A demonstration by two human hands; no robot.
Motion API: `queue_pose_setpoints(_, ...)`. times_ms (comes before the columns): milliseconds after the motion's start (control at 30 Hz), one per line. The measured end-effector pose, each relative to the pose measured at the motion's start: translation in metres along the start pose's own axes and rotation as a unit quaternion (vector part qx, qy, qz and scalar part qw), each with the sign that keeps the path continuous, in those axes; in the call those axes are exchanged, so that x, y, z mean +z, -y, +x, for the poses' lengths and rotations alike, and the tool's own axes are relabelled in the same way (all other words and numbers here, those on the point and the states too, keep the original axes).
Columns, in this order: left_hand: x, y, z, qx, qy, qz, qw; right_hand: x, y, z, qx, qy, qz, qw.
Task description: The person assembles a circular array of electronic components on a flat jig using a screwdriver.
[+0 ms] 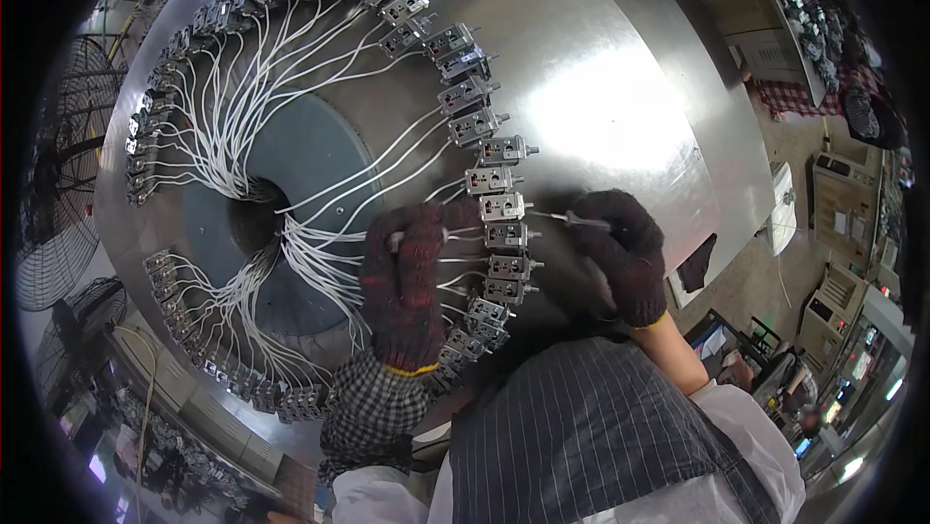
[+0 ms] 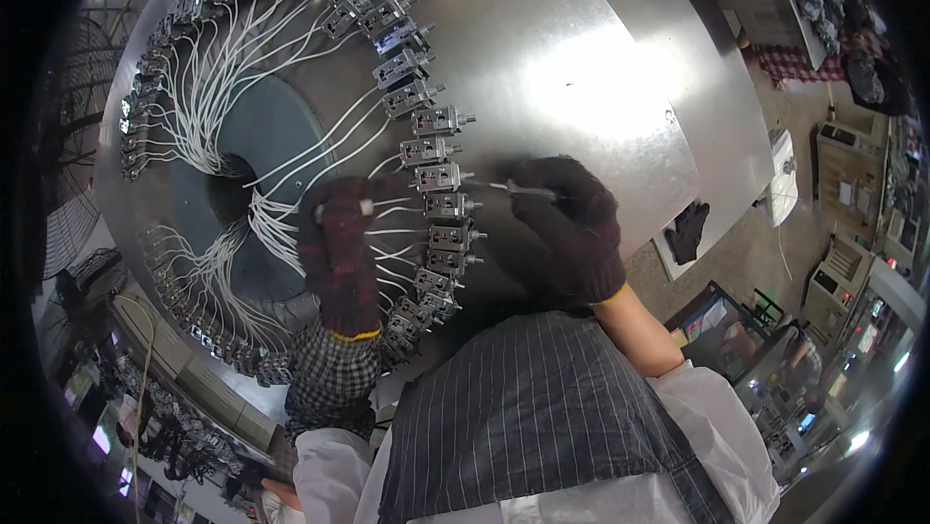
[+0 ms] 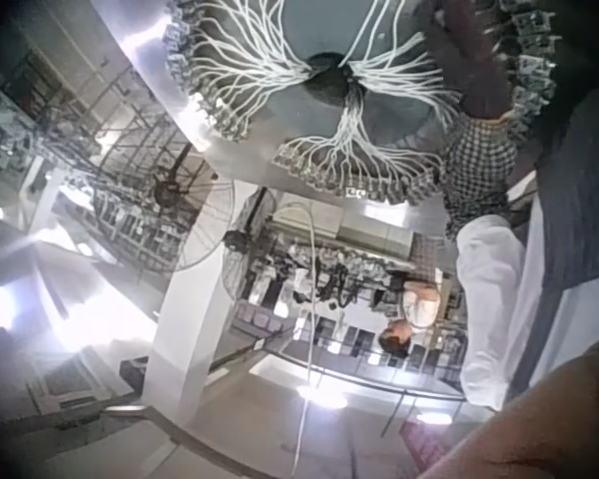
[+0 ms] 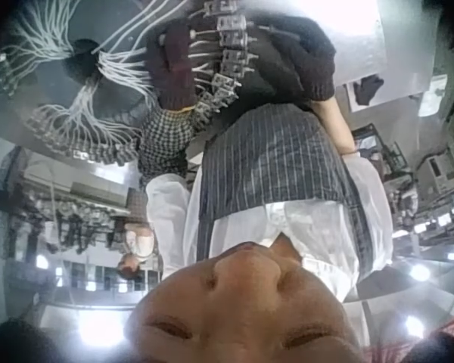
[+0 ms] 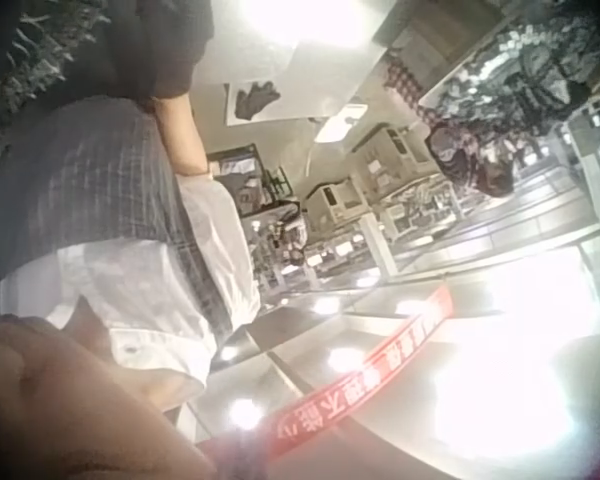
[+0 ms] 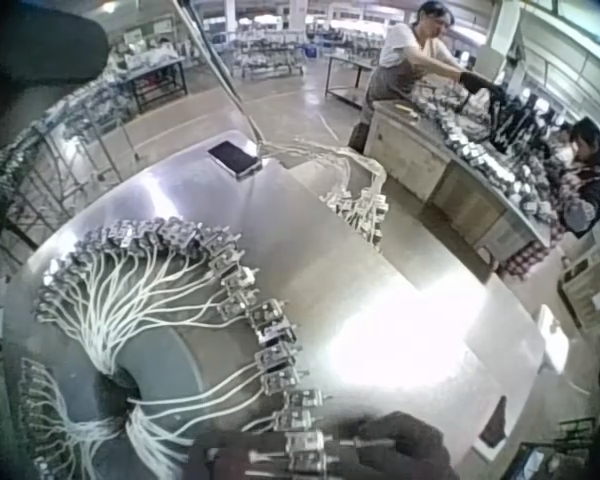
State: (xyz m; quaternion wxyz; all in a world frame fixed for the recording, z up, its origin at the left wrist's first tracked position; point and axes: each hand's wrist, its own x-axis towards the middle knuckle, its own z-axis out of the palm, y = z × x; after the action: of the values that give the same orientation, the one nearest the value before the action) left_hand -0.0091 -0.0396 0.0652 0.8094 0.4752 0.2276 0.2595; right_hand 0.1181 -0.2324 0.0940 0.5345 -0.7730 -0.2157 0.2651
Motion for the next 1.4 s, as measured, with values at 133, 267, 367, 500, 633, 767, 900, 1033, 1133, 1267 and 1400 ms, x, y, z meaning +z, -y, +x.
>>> queue_pose_setpoints(133, 0.008, -0.018, -0.016, -0.086, -0.003, 0.010, 0.996, -0.003, 0.001, -0.017, 0.123, -0.029, 0.069, 0.989)
queue_pose_setpoints(267, 0.012, -0.007, -0.017, -0.182, -0.059, 0.028, 0.981, 0.004, 0.001, -0.016, 0.083, -0.039, 0.084, 0.992)
queue_pose_setpoints(367, 0.007, 0.000, -0.014, -0.185, -0.059, 0.013, 0.981, 0.010, 0.002, -0.016, 0.052, -0.038, 0.047, 0.997)
queue_pose_setpoints(500, 0.011, -0.006, -0.012, -0.217, -0.020, -0.020, 0.976, 0.010, -0.003, -0.022, 0.062, -0.052, 0.057, 0.995)
queue_pose_setpoints(633, 0.006, -0.006, -0.009, -0.218, -0.004, 0.010, 0.976, 0.012, 0.005, -0.025, 0.133, -0.069, 0.121, 0.981)
queue_pose_setpoints(767, 0.007, -0.011, -0.009, -0.213, 0.025, 0.076, 0.974, 0.013, -0.001, -0.028, 0.118, -0.053, 0.081, 0.988)
queue_pose_setpoints(900, -0.002, 0.000, -0.005, -0.222, 0.055, -0.040, 0.973, 0.011, -0.001, -0.031, 0.138, -0.049, 0.095, 0.985)
queue_pose_setpoints(1033, 0.007, -0.004, -0.005, -0.221, 0.021, -0.045, 0.974, 0.014, -0.002, -0.028, 0.099, -0.062, 0.082, 0.990)
queue_pose_setpoints(1133, 0.008, -0.003, -0.007, -0.207, 0.017, 0.059, 0.976, 0.011, -0.005, -0.030, 0.086, -0.052, 0.093, 0.991)
queue_pose_setpoints(1267, 0.006, -0.001, -0.008, -0.205, 0.032, 0.035, 0.978, 0.013, 0.001, -0.029, 0.153, -0.057, 0.135, 0.977)
queue_pose_setpoints(1400, 0.003, 0.007, -0.008, -0.191, 0.019, -0.013, 0.981, 0.013, -0.005, -0.029, 0.087, -0.059, 0.068, 0.992)
